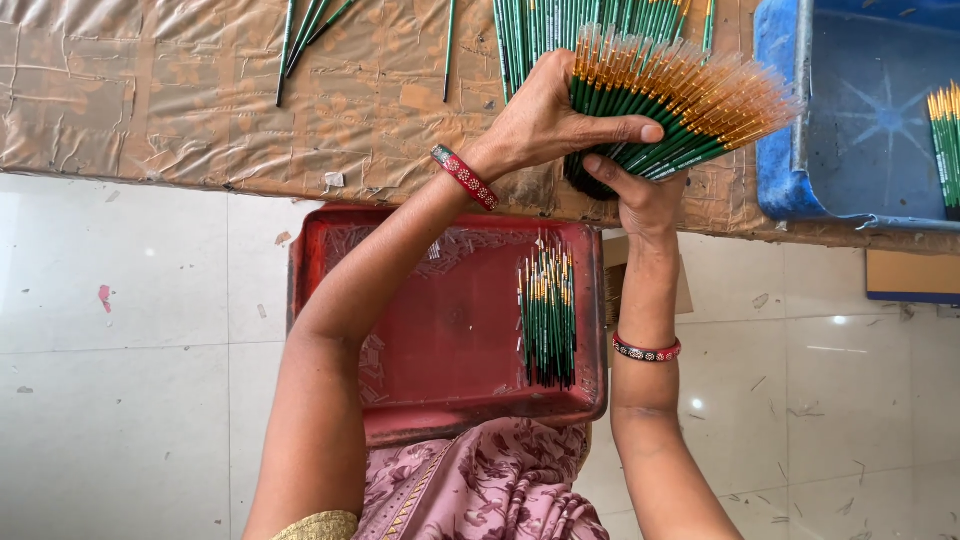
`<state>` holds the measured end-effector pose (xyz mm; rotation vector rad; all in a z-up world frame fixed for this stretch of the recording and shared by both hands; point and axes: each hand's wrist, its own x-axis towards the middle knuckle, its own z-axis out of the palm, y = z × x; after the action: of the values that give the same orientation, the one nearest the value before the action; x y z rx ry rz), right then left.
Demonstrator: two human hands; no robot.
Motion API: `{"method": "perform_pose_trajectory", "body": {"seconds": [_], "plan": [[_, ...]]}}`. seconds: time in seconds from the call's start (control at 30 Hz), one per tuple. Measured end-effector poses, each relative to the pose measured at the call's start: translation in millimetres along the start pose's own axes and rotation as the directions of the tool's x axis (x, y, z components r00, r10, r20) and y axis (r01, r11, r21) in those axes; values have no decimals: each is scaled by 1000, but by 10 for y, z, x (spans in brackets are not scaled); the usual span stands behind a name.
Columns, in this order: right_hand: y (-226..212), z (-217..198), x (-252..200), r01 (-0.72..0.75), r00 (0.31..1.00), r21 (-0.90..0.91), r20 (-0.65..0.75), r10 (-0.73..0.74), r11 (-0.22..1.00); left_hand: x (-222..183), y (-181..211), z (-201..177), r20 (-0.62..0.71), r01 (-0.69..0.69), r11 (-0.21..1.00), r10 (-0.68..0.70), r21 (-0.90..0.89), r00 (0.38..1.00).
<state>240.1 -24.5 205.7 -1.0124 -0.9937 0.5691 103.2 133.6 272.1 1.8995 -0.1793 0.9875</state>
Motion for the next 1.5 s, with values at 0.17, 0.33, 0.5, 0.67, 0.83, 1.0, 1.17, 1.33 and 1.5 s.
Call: {"method": "perform_pose_trajectory", "body": {"seconds": [0.17,0.33,0.5,0.67,0.83,1.0,1.17,1.33,1.5], "plan": [[-6,-5,-5,-13,1000,8,-15,13,1000,1,46,-24,42,76,996,-74,-38,996],[12,-13,9,-11,1000,35,-13,11,999,-9,72,-37,58,22,996,-17,-84,998],[27,-26,15,-26,998,61,-58,29,998,-9,3,3,65,86,993,-81,-84,995],[28,-31,6,-19,997,36,-69,21,999,-17,-88,46,49,27,991,-21,-132,999],[-36,48,23,-27,995,40,-93,31,999,-11,-86,45,54,95,993,-92,-63,994],[11,-7,17,-1,998,9,-55,2,1000,-9,-46,15,54,42,998,-39,-56,998],[-48,52,26,11,999,-77,54,-7,997,-17,-82,2,37,-89,996,88,21,995],[60,-68,21,-25,999,8,-21,25,1000,-52,-192,39,-86,-81,996,76,-47,993],[92,-89,46,-28,997,26,-70,30,999,-77,-277,97,-64,-9,991,0,-137,998]]}}
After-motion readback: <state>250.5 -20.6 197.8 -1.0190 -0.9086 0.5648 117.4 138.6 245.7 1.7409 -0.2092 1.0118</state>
